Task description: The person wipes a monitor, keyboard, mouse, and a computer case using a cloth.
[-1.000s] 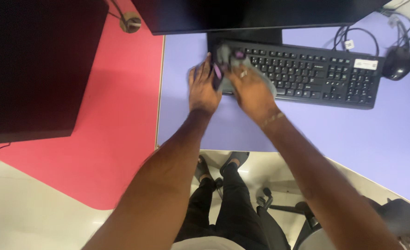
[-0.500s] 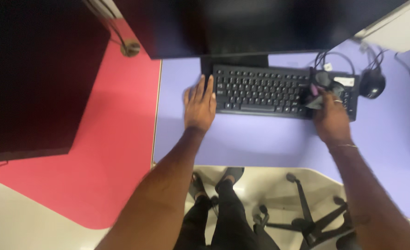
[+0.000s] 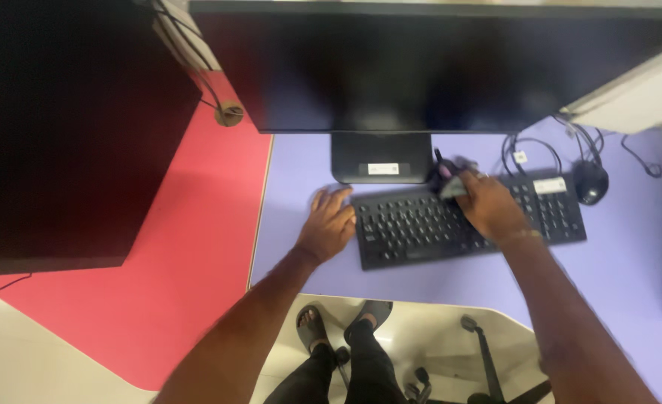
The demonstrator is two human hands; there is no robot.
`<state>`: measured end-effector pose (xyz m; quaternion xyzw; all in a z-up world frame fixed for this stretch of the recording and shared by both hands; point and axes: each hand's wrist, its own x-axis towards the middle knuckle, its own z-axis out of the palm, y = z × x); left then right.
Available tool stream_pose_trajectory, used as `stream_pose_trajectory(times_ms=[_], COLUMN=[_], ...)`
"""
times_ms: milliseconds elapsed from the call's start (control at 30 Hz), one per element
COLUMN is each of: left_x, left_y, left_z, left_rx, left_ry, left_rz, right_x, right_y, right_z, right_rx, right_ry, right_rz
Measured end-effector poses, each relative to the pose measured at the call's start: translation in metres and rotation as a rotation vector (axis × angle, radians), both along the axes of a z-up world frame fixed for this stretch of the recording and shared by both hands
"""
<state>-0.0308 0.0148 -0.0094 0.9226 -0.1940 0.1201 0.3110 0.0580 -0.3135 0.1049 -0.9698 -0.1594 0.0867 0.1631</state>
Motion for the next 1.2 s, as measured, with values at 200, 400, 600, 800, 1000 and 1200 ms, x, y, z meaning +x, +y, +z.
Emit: stream_pose_trajectory(times_ms=[200,400,600,800,1000,1200], left_x=[0.036,0.081,0.080,0.086,0.082,0.084], left_y=[-0.001,0.004,0.008,0.010,0.011,0.010], left_z=[-0.002,0.010,0.000,-0.001,-0.011,-0.023], left_rx=[0.020,0.191,0.245,0.234,0.151,0.109], left_ry=[0.039,0.213,0.132,0.198,0.123,0.092], left_rz=[0.274,0.251,0.249,0.236,0.253,0.245], right_x=[-0.004,0.029,0.081,0.099,0.036,0.035], right_y=[0.007,0.072,0.119,0.120,0.142,0.149], right_z=[-0.003,-0.042,-0.073,-0.064,-0.082,-0.072], right_rx=[-0.028,0.318,-0.070,0.075,-0.201,-0.013], right_ry=[0.108,0.117,-0.178,-0.030,-0.377,-0.232], right_rz=[-0.057,-0.078,-0.034,-0.094,0.125,0.410])
